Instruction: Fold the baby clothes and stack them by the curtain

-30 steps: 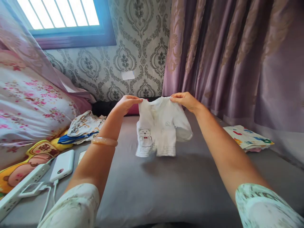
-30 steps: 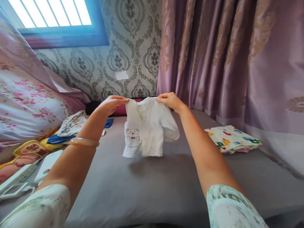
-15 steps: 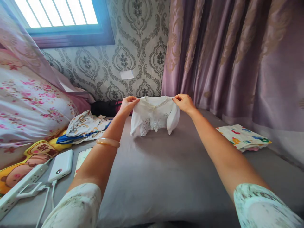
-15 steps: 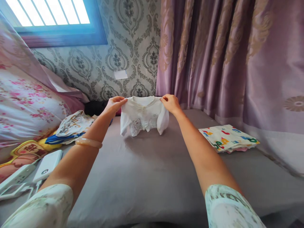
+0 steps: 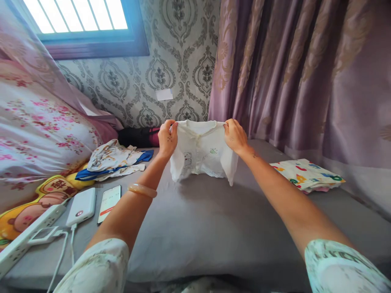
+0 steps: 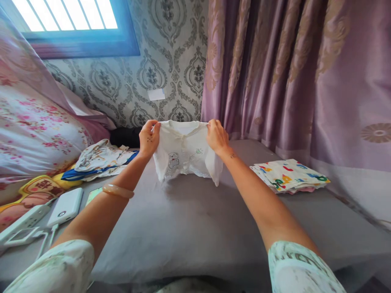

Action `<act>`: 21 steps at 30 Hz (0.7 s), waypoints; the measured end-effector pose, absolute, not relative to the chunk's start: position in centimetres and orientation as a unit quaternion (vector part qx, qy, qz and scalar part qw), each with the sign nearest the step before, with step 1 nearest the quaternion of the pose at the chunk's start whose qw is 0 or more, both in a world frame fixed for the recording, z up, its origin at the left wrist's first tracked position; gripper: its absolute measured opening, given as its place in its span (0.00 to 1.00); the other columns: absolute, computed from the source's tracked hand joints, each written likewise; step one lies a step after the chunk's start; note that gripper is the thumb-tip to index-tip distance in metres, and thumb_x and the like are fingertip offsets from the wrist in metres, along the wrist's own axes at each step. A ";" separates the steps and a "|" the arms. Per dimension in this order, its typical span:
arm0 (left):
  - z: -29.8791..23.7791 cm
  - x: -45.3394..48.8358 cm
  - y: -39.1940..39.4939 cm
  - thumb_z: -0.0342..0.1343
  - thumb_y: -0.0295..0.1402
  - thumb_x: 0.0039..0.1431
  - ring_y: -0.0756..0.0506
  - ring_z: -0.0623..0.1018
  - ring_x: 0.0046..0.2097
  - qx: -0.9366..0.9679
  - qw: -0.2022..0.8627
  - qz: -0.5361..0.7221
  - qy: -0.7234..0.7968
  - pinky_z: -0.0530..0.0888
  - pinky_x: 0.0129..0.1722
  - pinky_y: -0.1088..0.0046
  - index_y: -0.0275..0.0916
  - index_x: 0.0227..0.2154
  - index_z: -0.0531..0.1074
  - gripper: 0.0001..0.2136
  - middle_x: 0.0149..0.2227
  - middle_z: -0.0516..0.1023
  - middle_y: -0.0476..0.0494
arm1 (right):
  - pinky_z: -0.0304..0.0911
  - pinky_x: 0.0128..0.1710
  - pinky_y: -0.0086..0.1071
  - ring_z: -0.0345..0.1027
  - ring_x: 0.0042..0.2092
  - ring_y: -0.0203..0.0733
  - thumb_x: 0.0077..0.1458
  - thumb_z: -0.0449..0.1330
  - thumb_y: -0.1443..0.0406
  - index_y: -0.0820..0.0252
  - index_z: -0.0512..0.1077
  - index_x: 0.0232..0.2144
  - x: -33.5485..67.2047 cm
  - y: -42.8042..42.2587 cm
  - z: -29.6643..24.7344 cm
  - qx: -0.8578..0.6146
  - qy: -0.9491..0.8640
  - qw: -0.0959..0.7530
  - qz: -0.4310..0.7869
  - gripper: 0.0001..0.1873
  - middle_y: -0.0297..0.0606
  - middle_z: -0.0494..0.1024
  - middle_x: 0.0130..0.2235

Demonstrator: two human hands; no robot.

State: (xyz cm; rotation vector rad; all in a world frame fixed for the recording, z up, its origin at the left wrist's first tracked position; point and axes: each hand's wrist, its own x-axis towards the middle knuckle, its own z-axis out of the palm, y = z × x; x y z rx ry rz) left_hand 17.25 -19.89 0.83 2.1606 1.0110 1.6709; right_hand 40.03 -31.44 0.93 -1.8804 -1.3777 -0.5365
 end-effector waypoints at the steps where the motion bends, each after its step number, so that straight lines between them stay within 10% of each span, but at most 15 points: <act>1: 1.0 16.7 -20.3 0.46 0.39 0.64 0.46 0.70 0.43 0.743 0.094 0.570 0.336 0.65 0.43 0.73 0.40 0.38 0.71 0.11 0.38 0.73 0.44 | 0.58 0.42 0.38 0.66 0.46 0.51 0.66 0.41 0.61 0.60 0.67 0.45 39.7 -32.1 1.0 -0.731 -0.541 0.356 -0.216 0.17 0.49 0.71 0.48; 9: 5.3 10.4 -24.8 0.53 0.41 0.59 0.47 0.70 0.36 0.812 0.054 0.518 0.263 0.67 0.39 0.71 0.41 0.36 0.76 0.12 0.34 0.72 0.45 | 0.59 0.40 0.38 0.67 0.43 0.50 0.64 0.47 0.56 0.58 0.71 0.41 38.3 -38.8 4.6 -0.670 -0.627 0.346 -0.196 0.17 0.45 0.75 0.42; 14: 7.5 9.1 -25.1 0.58 0.45 0.53 0.48 0.70 0.30 0.822 0.214 0.437 0.294 0.66 0.28 0.72 0.40 0.32 0.77 0.13 0.29 0.75 0.48 | 0.60 0.32 0.34 0.68 0.33 0.43 0.58 0.55 0.52 0.57 0.74 0.33 38.9 -39.5 6.3 -0.666 -0.644 0.374 -0.044 0.16 0.38 0.77 0.31; 21: -1.0 12.3 -18.3 0.61 0.45 0.44 0.52 0.65 0.20 0.830 0.348 0.236 0.367 0.58 0.18 0.77 0.35 0.23 0.76 0.15 0.19 0.71 0.49 | 0.58 0.26 0.28 0.67 0.30 0.38 0.52 0.58 0.55 0.60 0.75 0.27 41.9 -33.5 -1.4 -0.694 -0.654 0.271 0.133 0.15 0.34 0.76 0.27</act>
